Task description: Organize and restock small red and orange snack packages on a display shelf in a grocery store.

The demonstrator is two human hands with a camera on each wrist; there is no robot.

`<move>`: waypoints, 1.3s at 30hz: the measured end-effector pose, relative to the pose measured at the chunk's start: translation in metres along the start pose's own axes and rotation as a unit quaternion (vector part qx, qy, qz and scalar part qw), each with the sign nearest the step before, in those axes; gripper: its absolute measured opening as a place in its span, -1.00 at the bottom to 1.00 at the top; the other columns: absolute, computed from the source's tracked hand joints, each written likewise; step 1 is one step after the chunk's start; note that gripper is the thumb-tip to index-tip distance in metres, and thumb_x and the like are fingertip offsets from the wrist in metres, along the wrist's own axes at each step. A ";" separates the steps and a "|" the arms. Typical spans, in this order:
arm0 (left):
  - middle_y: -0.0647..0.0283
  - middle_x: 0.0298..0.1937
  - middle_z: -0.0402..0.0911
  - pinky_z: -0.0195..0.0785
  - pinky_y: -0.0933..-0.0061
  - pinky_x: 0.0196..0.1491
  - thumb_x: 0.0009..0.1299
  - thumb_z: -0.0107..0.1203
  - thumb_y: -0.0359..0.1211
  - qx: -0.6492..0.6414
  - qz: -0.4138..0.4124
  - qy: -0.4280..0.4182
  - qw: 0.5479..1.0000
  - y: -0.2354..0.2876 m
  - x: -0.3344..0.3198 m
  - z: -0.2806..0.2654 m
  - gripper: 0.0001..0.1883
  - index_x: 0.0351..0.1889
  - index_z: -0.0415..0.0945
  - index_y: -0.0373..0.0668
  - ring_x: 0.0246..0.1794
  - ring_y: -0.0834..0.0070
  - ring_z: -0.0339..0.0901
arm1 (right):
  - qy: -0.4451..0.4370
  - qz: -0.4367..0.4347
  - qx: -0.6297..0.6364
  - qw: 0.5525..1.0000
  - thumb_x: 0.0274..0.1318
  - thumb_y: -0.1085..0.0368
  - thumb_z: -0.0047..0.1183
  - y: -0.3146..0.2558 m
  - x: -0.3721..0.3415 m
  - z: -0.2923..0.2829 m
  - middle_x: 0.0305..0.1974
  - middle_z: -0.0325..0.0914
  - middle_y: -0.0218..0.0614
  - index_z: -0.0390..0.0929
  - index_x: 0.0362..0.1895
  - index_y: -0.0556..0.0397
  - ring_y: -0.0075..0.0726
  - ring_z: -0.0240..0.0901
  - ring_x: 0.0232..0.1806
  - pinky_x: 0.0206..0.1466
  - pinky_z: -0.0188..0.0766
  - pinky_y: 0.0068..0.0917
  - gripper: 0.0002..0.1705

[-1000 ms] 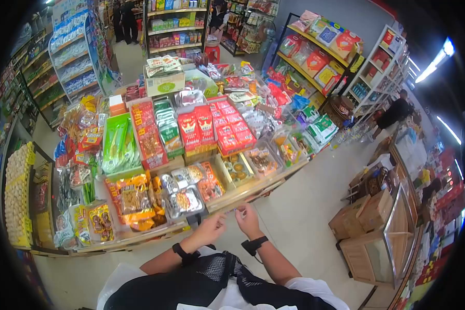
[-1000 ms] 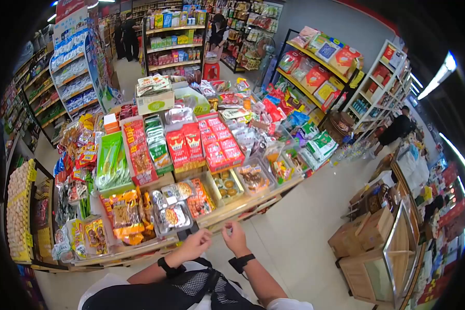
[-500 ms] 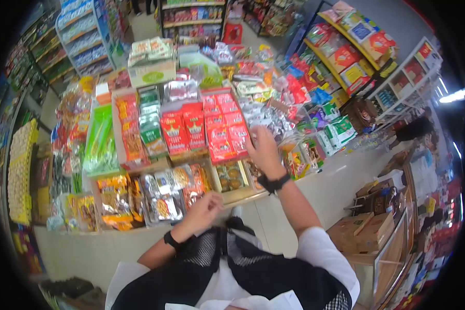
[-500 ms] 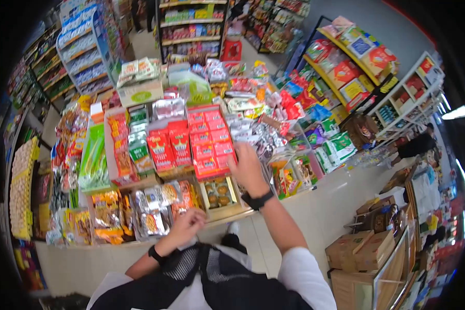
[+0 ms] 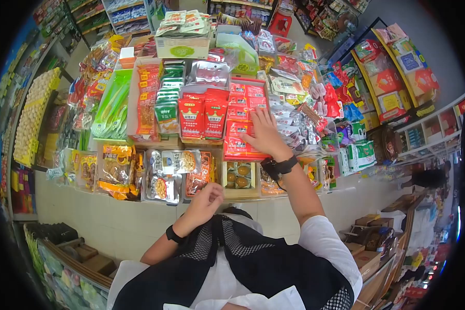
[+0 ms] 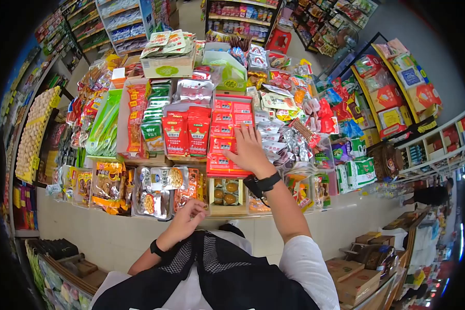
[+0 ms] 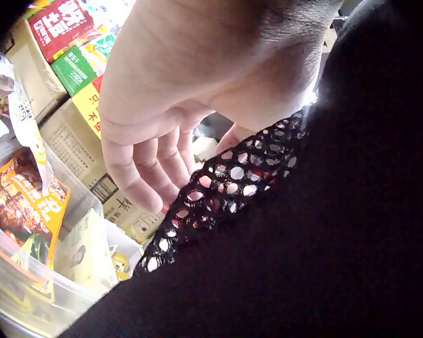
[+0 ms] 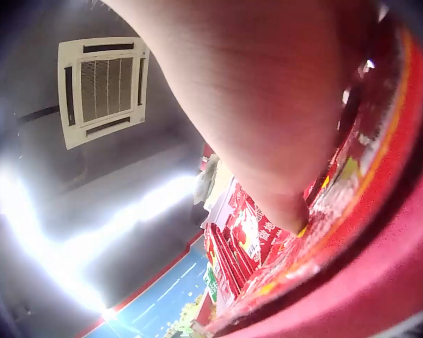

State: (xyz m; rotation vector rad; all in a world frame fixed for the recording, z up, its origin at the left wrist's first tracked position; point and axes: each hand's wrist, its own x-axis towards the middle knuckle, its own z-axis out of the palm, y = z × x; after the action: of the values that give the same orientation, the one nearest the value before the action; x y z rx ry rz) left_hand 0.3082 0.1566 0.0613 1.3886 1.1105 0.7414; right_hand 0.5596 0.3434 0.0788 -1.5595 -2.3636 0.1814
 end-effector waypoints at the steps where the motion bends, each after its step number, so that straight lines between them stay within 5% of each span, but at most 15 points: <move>1: 0.18 -0.20 0.61 0.43 0.44 -0.10 0.43 0.03 -0.47 0.003 0.005 -0.004 1.000 -0.002 -0.003 -0.004 -0.72 0.07 0.35 -0.30 -0.22 0.49 0.57 | -0.005 0.001 -0.004 1.000 0.09 -0.25 0.10 0.001 -0.002 0.003 0.43 0.07 0.21 0.19 0.37 0.27 0.34 -0.13 0.50 0.53 -0.26 0.07 -0.01; 7: 0.19 -0.24 0.59 0.44 0.42 -0.10 0.42 0.04 -0.45 0.019 0.051 -0.048 0.997 -0.007 -0.008 -0.034 -0.73 0.04 0.37 -0.31 -0.22 0.45 0.57 | -0.009 0.048 0.015 0.999 0.05 -0.19 0.19 -0.018 -0.002 -0.015 0.44 0.05 0.19 0.24 0.34 0.19 0.35 -0.16 0.51 0.52 -0.20 0.10 -0.06; 14: 0.19 -0.29 0.60 0.45 0.41 -0.11 0.41 0.06 -0.41 0.030 0.063 -0.101 0.992 -0.010 -0.032 -0.071 -0.81 -0.09 0.45 -0.33 -0.26 0.44 0.58 | 0.000 0.020 0.076 0.997 -0.01 -0.07 0.28 -0.056 -0.021 -0.012 0.29 0.32 0.01 0.38 0.23 0.15 0.07 0.24 0.34 0.39 0.12 0.01 -0.20; 21: 0.22 -0.29 0.59 0.44 0.43 -0.12 0.41 0.07 -0.40 0.017 0.078 -0.115 0.990 -0.022 -0.047 -0.089 -0.83 -0.12 0.47 -0.31 -0.27 0.45 0.56 | 0.072 0.066 -0.018 0.995 -0.01 -0.01 0.26 -0.071 -0.028 -0.002 0.14 0.40 -0.07 0.47 0.12 0.10 0.03 0.32 0.21 0.24 0.25 -0.10 -0.34; 31: 0.21 -0.32 0.59 0.44 0.42 -0.15 0.41 0.07 -0.40 0.035 0.095 -0.150 0.983 -0.029 -0.047 -0.088 -0.85 -0.15 0.48 -0.30 -0.30 0.45 0.55 | 0.143 0.023 -0.090 0.985 0.05 -0.06 0.16 -0.068 -0.030 0.010 0.12 0.39 -0.07 0.45 0.17 0.07 0.06 0.28 0.21 0.27 0.18 -0.05 -0.33; 39: 0.21 -0.31 0.61 0.45 0.45 -0.15 0.41 0.07 -0.40 0.050 0.100 -0.150 0.982 -0.015 -0.044 -0.094 -0.83 -0.14 0.49 -0.31 -0.28 0.49 0.57 | 0.043 0.043 -0.055 0.997 -0.03 -0.16 0.19 -0.052 -0.009 0.000 0.03 0.40 -0.09 0.46 0.19 0.05 0.06 0.29 0.15 0.23 0.21 -0.09 -0.23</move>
State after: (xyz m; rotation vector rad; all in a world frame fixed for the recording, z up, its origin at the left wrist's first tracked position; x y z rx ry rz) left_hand 0.2042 0.1495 0.0682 1.6548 0.7874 0.5978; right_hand 0.5176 0.3142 0.0905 -1.6851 -2.2769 0.0007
